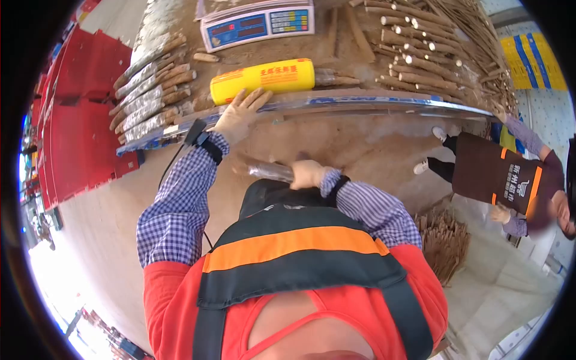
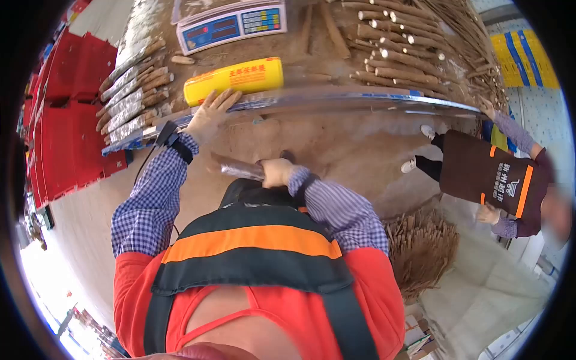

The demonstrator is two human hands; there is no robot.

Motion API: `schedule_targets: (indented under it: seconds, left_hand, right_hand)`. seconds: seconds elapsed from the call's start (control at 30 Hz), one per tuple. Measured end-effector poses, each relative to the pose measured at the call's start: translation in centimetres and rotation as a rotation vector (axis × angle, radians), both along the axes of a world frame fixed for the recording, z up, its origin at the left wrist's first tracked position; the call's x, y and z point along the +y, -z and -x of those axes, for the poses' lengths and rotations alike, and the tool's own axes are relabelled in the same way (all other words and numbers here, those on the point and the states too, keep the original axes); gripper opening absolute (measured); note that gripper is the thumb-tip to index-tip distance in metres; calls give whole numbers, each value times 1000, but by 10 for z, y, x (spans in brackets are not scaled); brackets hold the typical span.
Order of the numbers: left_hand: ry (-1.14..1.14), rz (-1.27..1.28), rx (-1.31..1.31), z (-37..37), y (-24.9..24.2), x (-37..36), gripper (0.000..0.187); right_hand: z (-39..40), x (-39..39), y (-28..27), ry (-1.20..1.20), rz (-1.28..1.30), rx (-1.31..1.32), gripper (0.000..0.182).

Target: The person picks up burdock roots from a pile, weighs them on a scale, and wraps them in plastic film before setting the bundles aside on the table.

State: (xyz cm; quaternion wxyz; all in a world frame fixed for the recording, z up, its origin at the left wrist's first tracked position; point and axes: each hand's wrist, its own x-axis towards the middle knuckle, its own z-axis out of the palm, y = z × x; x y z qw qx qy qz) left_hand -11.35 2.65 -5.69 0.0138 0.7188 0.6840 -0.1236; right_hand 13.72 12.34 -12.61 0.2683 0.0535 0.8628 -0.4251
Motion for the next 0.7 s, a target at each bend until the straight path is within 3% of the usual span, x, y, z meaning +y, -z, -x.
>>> schedule_targets:
  seconds: [0.03,0.07,0.1,0.17,0.2,0.23,0.27,0.3,0.33,0.37,0.4,0.43,0.5,0.6,0.7]
  left_hand:
    - [-41,51,-27,-9,-2,-1,54]
    - [-68,28,152,-21,6,-1,67]
    - [-33,28,148,-40,2,3,67]
    - [-217,-143,-511,-93,-17,11,87]
    - [-260,-71,-806,-116,-29,18,94]
    - [-308,4,-1095,-133,-36,27,100]
    - [-502,-41,-981,-144,-32,33,89]
    - [-488,-31,-982,-144,-33,36,89]
    - [-499,-122,-923,-136,-37,38,82]
    - [-522,-215,-867,-130,-40,35,75]
    - [-558,-225,-858,-121,-43,25,64]
    - [-554,-198,-872,-109,-41,9,63]
    - [-629,-168,-911,-91,-48,-26,65]
    - [-989,-173,-927,-70,-59,-83,64]
    - [-1130,-321,-702,-49,-85,-112,62]
  right_hand:
    - [-18,8,-3,-22,-248,-50,37]
    - [-30,21,-15,-94,-368,1,32]
    - [-31,41,-31,-168,-500,53,26]
    - [-25,70,-64,-295,-625,215,23]
    - [-11,79,-82,-316,-670,190,23]
    - [-6,91,-113,-153,-569,464,22]
    - [3,101,-132,-161,-561,477,23]
    - [13,117,-153,-212,-489,377,26]
    - [20,139,-154,-127,-275,510,32]
    - [26,163,-190,148,78,415,40]
    - [35,206,-165,316,-57,536,47]
    - [42,241,-157,531,-420,550,53]
    - [64,305,-106,789,-736,227,50]
    - [83,321,-37,685,-759,65,51]
    - [101,313,-28,903,-747,57,43]
